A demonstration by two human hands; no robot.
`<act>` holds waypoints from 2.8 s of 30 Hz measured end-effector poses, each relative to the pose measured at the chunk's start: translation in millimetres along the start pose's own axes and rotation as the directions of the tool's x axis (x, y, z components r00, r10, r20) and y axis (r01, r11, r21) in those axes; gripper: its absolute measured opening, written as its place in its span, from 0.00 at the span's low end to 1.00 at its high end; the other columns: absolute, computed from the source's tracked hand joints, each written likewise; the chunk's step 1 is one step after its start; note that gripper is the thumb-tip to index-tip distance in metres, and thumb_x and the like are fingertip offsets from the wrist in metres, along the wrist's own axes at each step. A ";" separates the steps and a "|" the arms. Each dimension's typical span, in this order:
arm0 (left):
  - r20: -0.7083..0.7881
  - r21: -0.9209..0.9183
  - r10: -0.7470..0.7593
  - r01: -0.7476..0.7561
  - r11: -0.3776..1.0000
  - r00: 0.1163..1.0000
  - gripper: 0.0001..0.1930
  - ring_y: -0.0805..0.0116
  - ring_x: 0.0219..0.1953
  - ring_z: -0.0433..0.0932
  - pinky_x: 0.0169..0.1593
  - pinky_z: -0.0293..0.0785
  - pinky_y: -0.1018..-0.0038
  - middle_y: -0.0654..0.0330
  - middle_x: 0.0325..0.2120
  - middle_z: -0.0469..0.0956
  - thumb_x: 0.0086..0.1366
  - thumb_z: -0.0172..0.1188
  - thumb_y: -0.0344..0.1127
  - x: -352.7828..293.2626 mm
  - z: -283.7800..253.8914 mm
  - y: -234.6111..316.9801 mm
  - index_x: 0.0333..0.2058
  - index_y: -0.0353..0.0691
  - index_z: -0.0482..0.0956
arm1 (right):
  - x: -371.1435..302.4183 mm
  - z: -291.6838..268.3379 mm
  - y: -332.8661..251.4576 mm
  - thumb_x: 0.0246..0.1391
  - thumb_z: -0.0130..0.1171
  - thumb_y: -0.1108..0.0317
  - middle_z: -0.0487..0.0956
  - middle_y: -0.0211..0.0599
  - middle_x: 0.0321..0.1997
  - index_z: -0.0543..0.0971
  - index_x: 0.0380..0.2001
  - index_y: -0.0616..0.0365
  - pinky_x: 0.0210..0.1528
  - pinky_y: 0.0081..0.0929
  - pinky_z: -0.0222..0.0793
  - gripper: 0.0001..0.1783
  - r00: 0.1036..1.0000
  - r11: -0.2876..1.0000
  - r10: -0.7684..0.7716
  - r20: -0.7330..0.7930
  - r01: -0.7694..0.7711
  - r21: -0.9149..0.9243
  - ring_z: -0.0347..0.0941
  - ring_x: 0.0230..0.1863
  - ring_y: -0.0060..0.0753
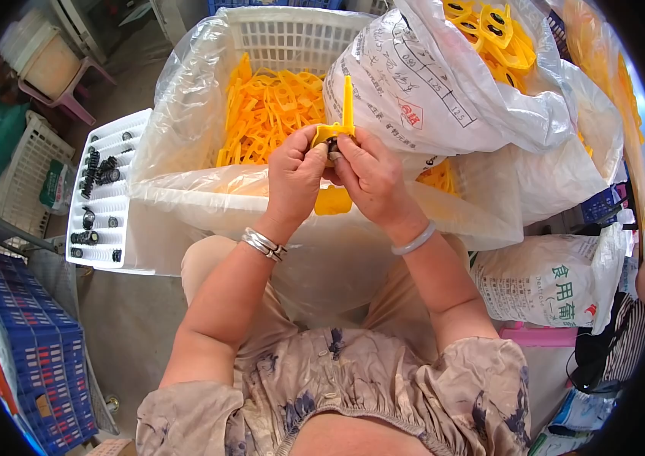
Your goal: Assembling small black plastic components into yellow plastic housings in a factory environment.
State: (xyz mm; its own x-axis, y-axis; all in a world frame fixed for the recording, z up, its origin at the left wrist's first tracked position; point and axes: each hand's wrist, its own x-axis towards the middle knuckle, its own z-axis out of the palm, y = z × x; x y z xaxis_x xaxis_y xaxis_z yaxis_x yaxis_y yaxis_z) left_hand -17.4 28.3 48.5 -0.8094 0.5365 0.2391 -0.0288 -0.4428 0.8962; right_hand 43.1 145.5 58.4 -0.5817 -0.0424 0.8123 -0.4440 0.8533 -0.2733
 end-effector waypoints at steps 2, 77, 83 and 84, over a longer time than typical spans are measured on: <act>-0.007 -0.006 -0.008 0.008 1.000 1.000 0.11 0.75 0.25 0.75 0.29 0.76 0.81 0.59 0.30 0.74 0.61 0.43 0.25 -0.2 -1.7 -2.0 0.42 0.29 0.69 | -0.3 -0.6 -0.4 0.41 0.56 0.79 0.70 0.44 0.30 0.72 0.33 0.69 0.28 0.28 0.67 0.12 1.000 1.000 0.023 0.021 -0.024 0.008 0.70 0.29 0.41; -0.342 -0.165 -0.190 0.140 0.976 0.920 0.16 0.71 0.29 0.73 0.32 0.70 0.75 0.59 0.34 0.71 0.54 0.51 0.26 18.3 -81.6 42.5 0.44 0.35 0.68 | 156.9 -115.8 52.0 0.47 0.51 0.57 0.76 0.48 0.27 0.75 0.32 0.58 0.38 0.37 0.69 0.16 0.900 0.432 0.387 0.201 0.016 -0.902 0.73 0.36 0.48; -0.320 -0.229 -0.245 0.176 0.957 0.915 0.14 0.70 0.28 0.72 0.31 0.71 0.74 0.61 0.32 0.72 0.55 0.49 0.26 24.8 -68.3 38.4 0.42 0.37 0.68 | 131.8 -136.0 88.6 0.42 0.52 0.67 0.75 0.46 0.23 0.75 0.25 0.63 0.35 0.38 0.70 0.09 0.903 0.468 0.284 0.323 0.163 -0.868 0.74 0.28 0.46; -0.304 -0.234 -0.239 0.171 0.957 0.922 0.14 0.70 0.28 0.72 0.31 0.71 0.74 0.61 0.32 0.72 0.55 0.49 0.26 26.3 -67.6 38.4 0.42 0.37 0.68 | 140.8 -147.1 99.1 0.41 0.51 0.69 0.75 0.46 0.23 0.74 0.23 0.64 0.33 0.39 0.70 0.08 0.918 0.434 0.169 0.359 0.258 -0.863 0.73 0.26 0.45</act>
State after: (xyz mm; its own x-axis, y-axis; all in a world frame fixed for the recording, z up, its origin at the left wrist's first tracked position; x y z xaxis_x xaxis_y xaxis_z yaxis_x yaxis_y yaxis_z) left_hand -79.5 -23.1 64.0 -0.9177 0.3823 -0.1076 -0.3035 -0.5004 0.8108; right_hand 17.4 300.5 221.5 -0.8538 -0.0811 0.5143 0.2457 0.8082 0.5352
